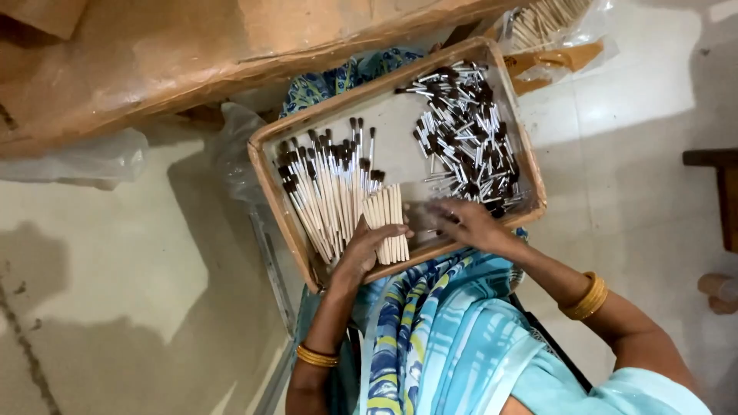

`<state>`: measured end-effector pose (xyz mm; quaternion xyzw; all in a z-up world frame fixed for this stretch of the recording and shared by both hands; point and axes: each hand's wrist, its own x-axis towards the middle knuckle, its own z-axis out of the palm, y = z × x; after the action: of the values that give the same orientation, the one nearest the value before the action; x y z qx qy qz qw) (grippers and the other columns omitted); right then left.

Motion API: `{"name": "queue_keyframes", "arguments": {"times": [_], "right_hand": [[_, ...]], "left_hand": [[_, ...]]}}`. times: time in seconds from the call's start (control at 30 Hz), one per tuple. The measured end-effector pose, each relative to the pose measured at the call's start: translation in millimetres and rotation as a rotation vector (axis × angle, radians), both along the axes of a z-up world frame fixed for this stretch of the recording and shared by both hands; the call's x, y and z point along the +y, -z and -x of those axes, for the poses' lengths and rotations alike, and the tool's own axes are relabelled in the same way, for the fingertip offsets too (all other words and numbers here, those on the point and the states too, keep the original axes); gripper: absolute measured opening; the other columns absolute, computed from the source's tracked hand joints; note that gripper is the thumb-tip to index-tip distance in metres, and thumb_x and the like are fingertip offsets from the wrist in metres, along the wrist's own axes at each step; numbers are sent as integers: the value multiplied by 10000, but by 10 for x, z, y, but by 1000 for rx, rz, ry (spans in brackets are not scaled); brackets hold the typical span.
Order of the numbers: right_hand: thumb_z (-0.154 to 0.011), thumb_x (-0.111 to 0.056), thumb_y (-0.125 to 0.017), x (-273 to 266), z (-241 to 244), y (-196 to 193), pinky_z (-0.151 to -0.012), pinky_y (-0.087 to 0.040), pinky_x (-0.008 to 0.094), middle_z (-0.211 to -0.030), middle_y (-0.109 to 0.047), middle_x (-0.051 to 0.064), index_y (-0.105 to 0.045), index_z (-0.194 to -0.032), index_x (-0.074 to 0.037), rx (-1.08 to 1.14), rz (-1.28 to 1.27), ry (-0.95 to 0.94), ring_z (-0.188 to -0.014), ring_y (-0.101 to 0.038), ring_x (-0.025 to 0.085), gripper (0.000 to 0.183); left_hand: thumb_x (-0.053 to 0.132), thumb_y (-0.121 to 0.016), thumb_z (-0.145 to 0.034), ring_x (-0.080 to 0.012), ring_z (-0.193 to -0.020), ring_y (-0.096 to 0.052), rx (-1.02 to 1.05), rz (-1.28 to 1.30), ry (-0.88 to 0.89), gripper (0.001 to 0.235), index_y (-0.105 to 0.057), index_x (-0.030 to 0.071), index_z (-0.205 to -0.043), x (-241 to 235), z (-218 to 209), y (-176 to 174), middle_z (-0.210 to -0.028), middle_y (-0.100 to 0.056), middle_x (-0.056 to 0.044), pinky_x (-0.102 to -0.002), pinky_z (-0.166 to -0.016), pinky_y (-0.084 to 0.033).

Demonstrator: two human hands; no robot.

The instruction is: Bundling and sorting wooden paintbrushes at a manufacturing table.

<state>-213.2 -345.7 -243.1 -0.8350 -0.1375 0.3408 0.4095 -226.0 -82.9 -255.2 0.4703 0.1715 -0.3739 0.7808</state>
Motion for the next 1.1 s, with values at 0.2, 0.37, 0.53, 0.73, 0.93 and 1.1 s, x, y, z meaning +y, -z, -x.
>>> {"name": "queue_keyframes", "arguments": {"times": [0.2,0.37,0.53,0.73,0.93,1.1], "right_hand": [[-988,-316,-643,191,57,-161,-922,-612,407,-1251,-725,156,-621,-1351,-35,-98,-247,290,-1078,-739,259,460],[-947,-250,-696,359,-35,-168,-770,-644,324,-1101,-753,131,-635,-1308,-18,0,-342,455,-885,-748,174,434],[-913,-158,-751,407,-77,22,-680,-638,280,-1002,-753,111,-678,-1186,5,12,-463,556,-792,-725,126,326],[-974,-157,-721,373,-142,52,-578,-594,270,-861,-747,108,-727,-1065,-8,160,-527,639,-667,-683,141,176],[-968,-189,-627,396,-244,-63,-723,-659,257,-992,-734,52,-658,-1168,-78,302,-834,776,-871,-737,100,231],[-1079,-113,-649,171,-76,312,-581,-620,267,-1024,-723,54,-638,-1314,-84,-33,-944,339,-762,-739,121,238]], "left_hand": [[204,-848,-803,-290,-1108,-742,-70,-31,-3,600,-599,-29,-1297,-22,-191,-253,-1130,-750,-204,-426,-1090,-548],[170,-859,-744,-270,-1104,-728,-83,-164,11,682,-514,13,-1310,-152,-269,-377,-1124,-735,-170,-409,-1014,-596],[160,-873,-711,-280,-1089,-725,-92,-306,71,718,-503,15,-1308,-247,-304,-393,-1138,-725,-160,-391,-977,-611],[221,-858,-763,-287,-1098,-729,-165,-72,-35,663,-577,-31,-1308,-217,-298,-376,-1131,-722,-188,-385,-998,-611],[267,-869,-761,-301,-1095,-716,-192,-72,-100,701,-571,-51,-1310,-202,-363,-616,-1114,-720,-198,-441,-1001,-589],[310,-833,-840,-214,-1218,-682,-44,-214,1,815,-406,-61,-1428,-100,-253,-133,-1197,-767,-205,-343,-1079,-417]]}}
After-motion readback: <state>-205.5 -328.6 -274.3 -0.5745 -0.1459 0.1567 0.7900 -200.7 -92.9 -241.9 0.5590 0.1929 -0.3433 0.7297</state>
